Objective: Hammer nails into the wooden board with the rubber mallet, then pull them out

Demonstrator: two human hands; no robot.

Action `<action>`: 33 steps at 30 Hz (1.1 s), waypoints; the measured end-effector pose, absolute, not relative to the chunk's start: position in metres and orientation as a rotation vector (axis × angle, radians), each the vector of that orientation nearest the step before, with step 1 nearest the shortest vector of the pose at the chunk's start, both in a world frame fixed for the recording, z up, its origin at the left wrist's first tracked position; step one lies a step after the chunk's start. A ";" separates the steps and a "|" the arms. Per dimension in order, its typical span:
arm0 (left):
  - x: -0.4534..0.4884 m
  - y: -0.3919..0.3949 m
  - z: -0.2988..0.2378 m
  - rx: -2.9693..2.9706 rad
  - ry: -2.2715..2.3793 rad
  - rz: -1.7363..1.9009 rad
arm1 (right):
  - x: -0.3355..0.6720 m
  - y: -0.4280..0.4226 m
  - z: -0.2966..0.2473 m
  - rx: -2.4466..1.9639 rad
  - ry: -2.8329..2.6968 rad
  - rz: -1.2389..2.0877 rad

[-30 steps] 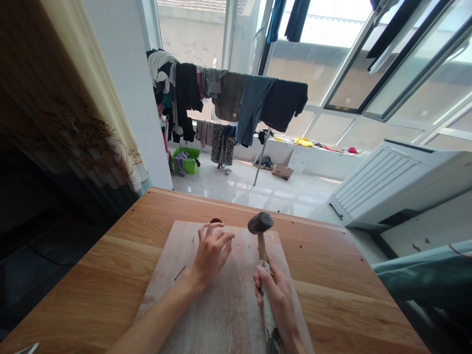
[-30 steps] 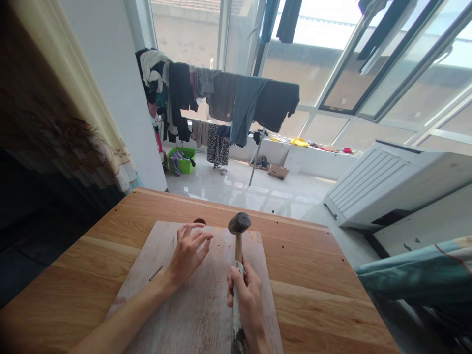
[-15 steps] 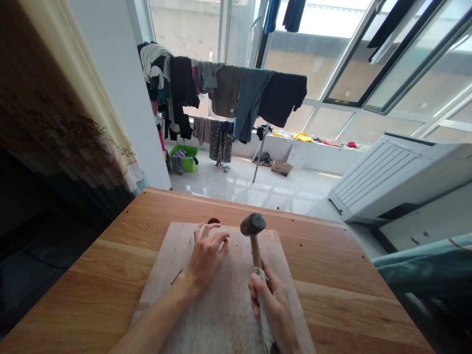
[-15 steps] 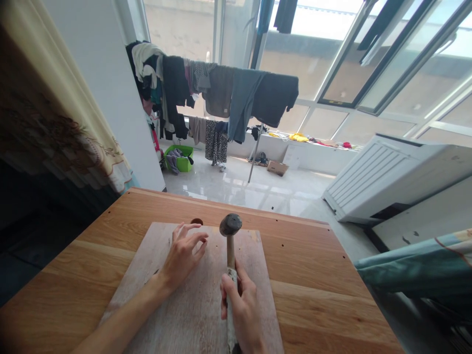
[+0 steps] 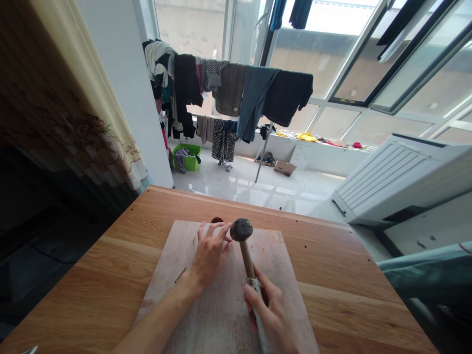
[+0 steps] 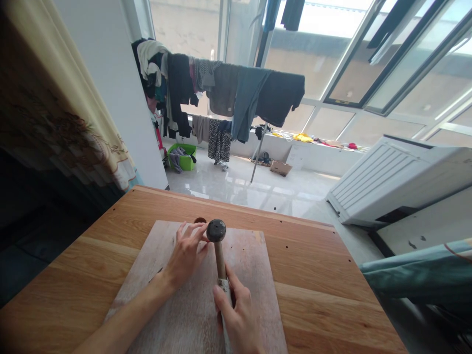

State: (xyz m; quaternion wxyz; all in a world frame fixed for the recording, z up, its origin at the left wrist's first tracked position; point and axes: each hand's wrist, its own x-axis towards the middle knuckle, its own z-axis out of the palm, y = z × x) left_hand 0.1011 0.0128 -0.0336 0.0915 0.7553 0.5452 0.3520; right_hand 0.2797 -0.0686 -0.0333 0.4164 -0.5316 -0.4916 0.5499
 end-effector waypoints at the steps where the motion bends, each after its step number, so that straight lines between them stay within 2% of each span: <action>1: 0.101 0.013 -0.034 2.241 1.625 1.042 | 0.280 -0.069 -0.034 -1.339 -1.243 1.385; 22: 0.101 0.013 -0.036 2.299 1.641 1.028 | 0.279 -0.065 -0.026 -1.330 -1.229 1.431; 27: 0.090 0.013 -0.016 2.440 1.608 1.065 | 0.281 -0.064 -0.023 -1.327 -1.190 1.363; 30: 0.076 0.006 0.010 2.481 1.532 0.924 | 0.282 -0.065 -0.023 -1.328 -1.170 1.352; 33: 0.060 -0.011 0.033 2.499 1.477 0.542 | 0.283 -0.064 -0.023 -1.322 -1.165 1.343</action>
